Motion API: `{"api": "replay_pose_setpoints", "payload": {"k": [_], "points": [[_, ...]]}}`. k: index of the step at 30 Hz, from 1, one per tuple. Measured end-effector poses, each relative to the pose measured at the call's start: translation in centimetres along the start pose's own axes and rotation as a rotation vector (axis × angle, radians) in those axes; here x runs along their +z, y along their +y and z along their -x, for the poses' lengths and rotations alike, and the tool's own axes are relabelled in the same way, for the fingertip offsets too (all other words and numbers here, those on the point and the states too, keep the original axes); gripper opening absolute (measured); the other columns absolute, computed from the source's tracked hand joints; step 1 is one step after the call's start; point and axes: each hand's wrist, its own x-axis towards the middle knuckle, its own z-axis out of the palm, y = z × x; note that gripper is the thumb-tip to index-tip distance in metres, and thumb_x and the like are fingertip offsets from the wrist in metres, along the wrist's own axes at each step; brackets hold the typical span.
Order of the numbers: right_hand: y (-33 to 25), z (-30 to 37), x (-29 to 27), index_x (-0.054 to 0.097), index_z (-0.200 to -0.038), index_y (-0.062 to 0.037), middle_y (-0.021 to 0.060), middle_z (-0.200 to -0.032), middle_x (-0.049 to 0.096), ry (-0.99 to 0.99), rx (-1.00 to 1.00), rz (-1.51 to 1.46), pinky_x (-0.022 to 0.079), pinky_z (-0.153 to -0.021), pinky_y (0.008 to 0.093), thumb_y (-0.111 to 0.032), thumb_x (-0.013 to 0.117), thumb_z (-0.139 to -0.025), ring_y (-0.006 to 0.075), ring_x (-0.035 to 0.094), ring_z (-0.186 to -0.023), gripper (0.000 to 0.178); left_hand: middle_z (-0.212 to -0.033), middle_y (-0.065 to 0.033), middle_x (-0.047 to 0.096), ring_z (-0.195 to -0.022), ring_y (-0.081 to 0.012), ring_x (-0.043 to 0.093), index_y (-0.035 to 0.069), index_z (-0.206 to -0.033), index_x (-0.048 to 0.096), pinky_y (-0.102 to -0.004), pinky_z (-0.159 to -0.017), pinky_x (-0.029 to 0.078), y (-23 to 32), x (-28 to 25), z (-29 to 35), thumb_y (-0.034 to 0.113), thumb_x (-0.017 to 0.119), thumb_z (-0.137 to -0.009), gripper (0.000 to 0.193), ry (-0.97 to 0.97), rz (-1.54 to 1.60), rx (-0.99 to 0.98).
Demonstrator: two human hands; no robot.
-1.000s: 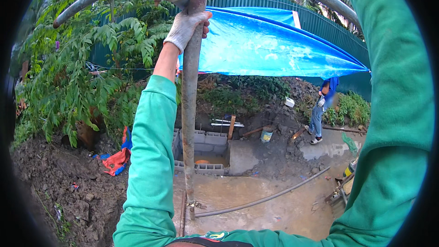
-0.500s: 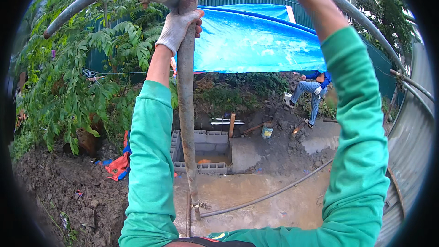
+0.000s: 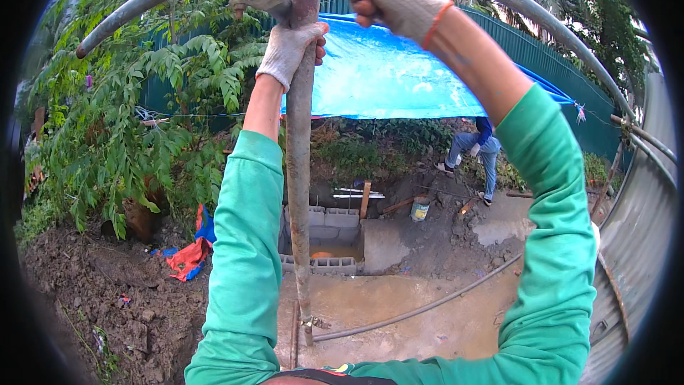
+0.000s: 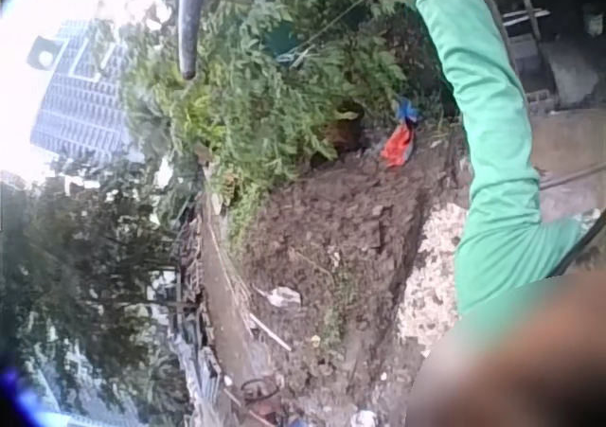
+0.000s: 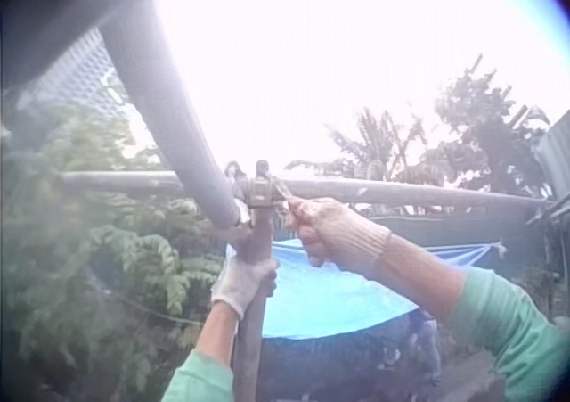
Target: The person assembles a metal scaffolding frame by connecting vertical and horizontal poles using clamps. They position the poles, insert clamps, and tighten them with a wrench while other workers assist nearby.
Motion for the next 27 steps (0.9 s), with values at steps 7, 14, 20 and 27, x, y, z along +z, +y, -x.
{"api": "replay_pose_setpoints", "payload": {"k": [7, 14, 20, 27], "points": [[1.0, -1.2, 8.4, 0.065, -0.097, -0.002, -0.0024, -0.058, 0.048, 0.34, -0.29, -0.118, 0.046, -0.045, 0.032, -0.043, 0.047, -0.114, 0.0131, 0.051, -0.046, 0.048, -0.078, -0.0082, 0.069, -0.061, -0.0204, 0.071, 0.0, -0.115, 0.062, -0.0364, -0.053, 0.061, -0.1, -0.1, 0.1, 0.011, 0.071, -0.093, 0.026, 0.041, 0.021, 0.054], [-7.8, 1.5, -5.3, 0.073, -0.109, 0.0005, 0.0122, -0.068, 0.067, 0.152, -0.14, 0.786, 0.055, -0.05, 0.0348, -0.024, 0.04, -0.112, 0.0193, 0.066, -0.057, 0.041, -0.078, -0.0052, 0.069, -0.062, -0.0153, 0.068, 0.003, -0.101, 0.07, -0.0321, -0.056, 0.059, 0.8, 0.2, 0.3, 0.018, 0.081, -0.088, 0.022, 0.011, 0.017, -0.026], [-10.5, -2.2, -8.8, 0.078, -0.104, -0.0051, 0.0145, -0.078, 0.073, 0.004, -0.331, 1.641, 0.06, -0.069, 0.039, -0.034, 0.044, -0.11, 0.0244, 0.072, -0.072, 0.044, -0.078, -0.0044, 0.069, -0.063, -0.0141, 0.068, 0.003, -0.1, 0.071, -0.0318, -0.057, 0.059, 0.9, 0.0, 0.7, 0.021, 0.08, -0.089, 0.023, -0.004, 0.003, 0.0], [-12.9, -6.1, -9.1, 0.079, -0.097, -0.0077, 0.0138, -0.077, 0.074, 0.05, -0.44, 1.9, 0.06, -0.07, 0.0402, -0.041, 0.046, -0.11, 0.0257, 0.074, -0.073, 0.049, -0.079, -0.0044, 0.069, -0.064, -0.0135, 0.068, 0.002, -0.101, 0.072, -0.0313, -0.058, 0.059, 0.6, -0.1, 0.5, 0.026, 0.083, -0.089, 0.029, -0.018, -0.003, 0.004]]}}
